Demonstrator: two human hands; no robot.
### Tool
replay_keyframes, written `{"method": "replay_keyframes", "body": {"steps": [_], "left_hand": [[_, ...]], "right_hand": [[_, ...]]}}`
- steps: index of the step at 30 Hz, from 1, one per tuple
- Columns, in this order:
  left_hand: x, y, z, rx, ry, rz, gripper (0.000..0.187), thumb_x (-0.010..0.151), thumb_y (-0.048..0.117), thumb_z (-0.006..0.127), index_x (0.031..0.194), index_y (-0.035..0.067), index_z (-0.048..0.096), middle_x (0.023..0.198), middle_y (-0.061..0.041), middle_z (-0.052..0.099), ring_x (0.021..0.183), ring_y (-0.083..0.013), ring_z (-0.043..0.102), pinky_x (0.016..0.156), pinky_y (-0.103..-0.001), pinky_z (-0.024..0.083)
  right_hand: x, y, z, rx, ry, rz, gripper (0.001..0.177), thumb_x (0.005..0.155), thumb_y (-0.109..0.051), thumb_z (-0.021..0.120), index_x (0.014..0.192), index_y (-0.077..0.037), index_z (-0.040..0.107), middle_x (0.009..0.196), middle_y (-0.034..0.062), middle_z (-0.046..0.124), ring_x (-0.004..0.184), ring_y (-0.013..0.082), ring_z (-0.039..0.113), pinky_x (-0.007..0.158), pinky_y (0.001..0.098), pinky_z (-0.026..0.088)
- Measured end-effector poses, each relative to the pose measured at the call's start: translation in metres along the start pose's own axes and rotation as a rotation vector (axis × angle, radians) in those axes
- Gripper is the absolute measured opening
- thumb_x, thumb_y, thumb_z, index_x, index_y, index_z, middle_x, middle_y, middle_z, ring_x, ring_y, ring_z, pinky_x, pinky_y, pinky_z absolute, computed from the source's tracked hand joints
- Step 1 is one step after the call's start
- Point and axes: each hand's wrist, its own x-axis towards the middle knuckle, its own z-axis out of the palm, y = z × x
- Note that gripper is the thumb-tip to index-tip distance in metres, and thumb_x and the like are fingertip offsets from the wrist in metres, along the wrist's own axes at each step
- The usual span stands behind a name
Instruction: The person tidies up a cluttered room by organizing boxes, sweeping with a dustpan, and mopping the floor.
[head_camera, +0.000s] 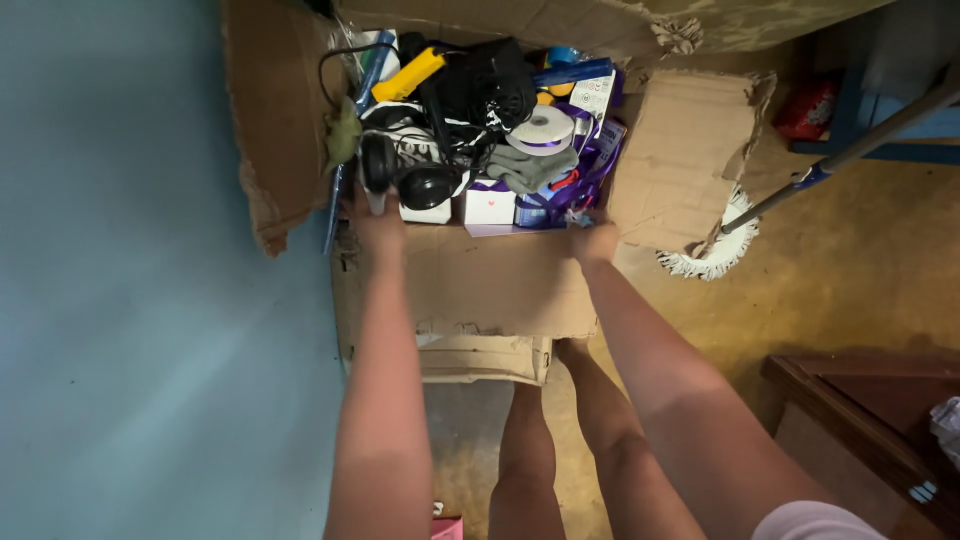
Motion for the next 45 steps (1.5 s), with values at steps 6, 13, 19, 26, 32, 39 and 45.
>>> {"method": "replay_keyframes", "body": {"steps": [6,13,19,26,32,39,45], "left_hand": [[-0.044,-0.010,0.013,-0.101,-0.094,-0.094,0.076,0.096,0.023,0.064,0.162,0.008,0.030,0.159,-0.024,0.043,0.145,-0.0357,0.047,0.117,-0.041,0.041],[-0.073,-0.006,-0.006,-0.264,0.046,0.021,0.061,0.102,0.014,0.056,0.157,-0.001,0.036,0.152,-0.025,0.050,0.134,-0.0333,0.055,0.109,-0.038,0.043],[-0.129,-0.020,0.060,-0.191,0.127,-0.196,0.034,0.100,0.015,0.063,0.129,-0.002,0.062,0.119,-0.017,0.070,0.110,-0.0274,0.070,0.088,-0.033,0.054],[-0.177,0.067,0.104,-0.552,-0.229,0.056,0.021,0.096,-0.005,0.059,0.113,0.004,0.068,0.103,-0.010,0.068,0.096,-0.0211,0.067,0.088,-0.033,0.053],[-0.150,0.180,0.095,0.058,-0.391,0.545,0.049,0.088,0.013,0.074,0.134,0.008,0.060,0.130,-0.014,0.063,0.123,-0.0336,0.055,0.106,-0.046,0.042],[-0.100,0.196,0.179,0.708,-0.359,0.925,0.067,0.079,0.028,0.068,0.144,0.021,0.050,0.150,-0.020,0.045,0.143,-0.0412,0.033,0.118,-0.059,0.020],[-0.051,0.166,0.147,0.875,-0.295,1.052,0.028,0.096,0.020,0.058,0.121,0.015,0.070,0.138,-0.008,0.058,0.140,-0.0286,0.044,0.118,-0.071,0.019]], "right_hand": [[-0.015,-0.007,0.006,0.488,-0.221,-0.108,0.037,0.092,-0.005,0.070,0.129,-0.005,0.066,0.120,0.0169,0.071,0.109,0.0288,0.070,0.095,0.0379,0.056],[-0.031,-0.028,-0.020,0.834,-0.465,0.216,0.044,0.096,-0.003,0.060,0.139,0.000,0.052,0.119,0.0095,0.070,0.104,0.0226,0.072,0.092,0.0347,0.061],[-0.015,-0.013,-0.012,0.762,-0.338,0.315,0.025,0.103,-0.013,0.062,0.125,-0.002,0.061,0.105,0.0079,0.069,0.086,0.0192,0.067,0.078,0.0357,0.057],[-0.019,-0.047,-0.056,1.161,-0.484,0.451,0.020,0.104,-0.023,0.051,0.111,-0.006,0.060,0.097,0.0098,0.067,0.086,0.0239,0.066,0.080,0.0436,0.057],[-0.015,-0.103,-0.126,1.361,-0.657,0.430,0.035,0.090,-0.032,0.048,0.111,-0.008,0.062,0.098,0.0120,0.069,0.091,0.0281,0.068,0.089,0.0515,0.058],[0.051,-0.046,-0.102,1.103,-0.583,0.399,0.045,0.101,-0.052,0.065,0.105,-0.008,0.058,0.084,0.0098,0.059,0.071,0.0260,0.064,0.068,0.0475,0.062],[0.075,-0.056,-0.113,0.817,-0.415,0.291,0.018,0.095,-0.017,0.068,0.111,-0.008,0.068,0.091,-0.0004,0.068,0.076,0.0121,0.066,0.062,0.0296,0.058]]}}
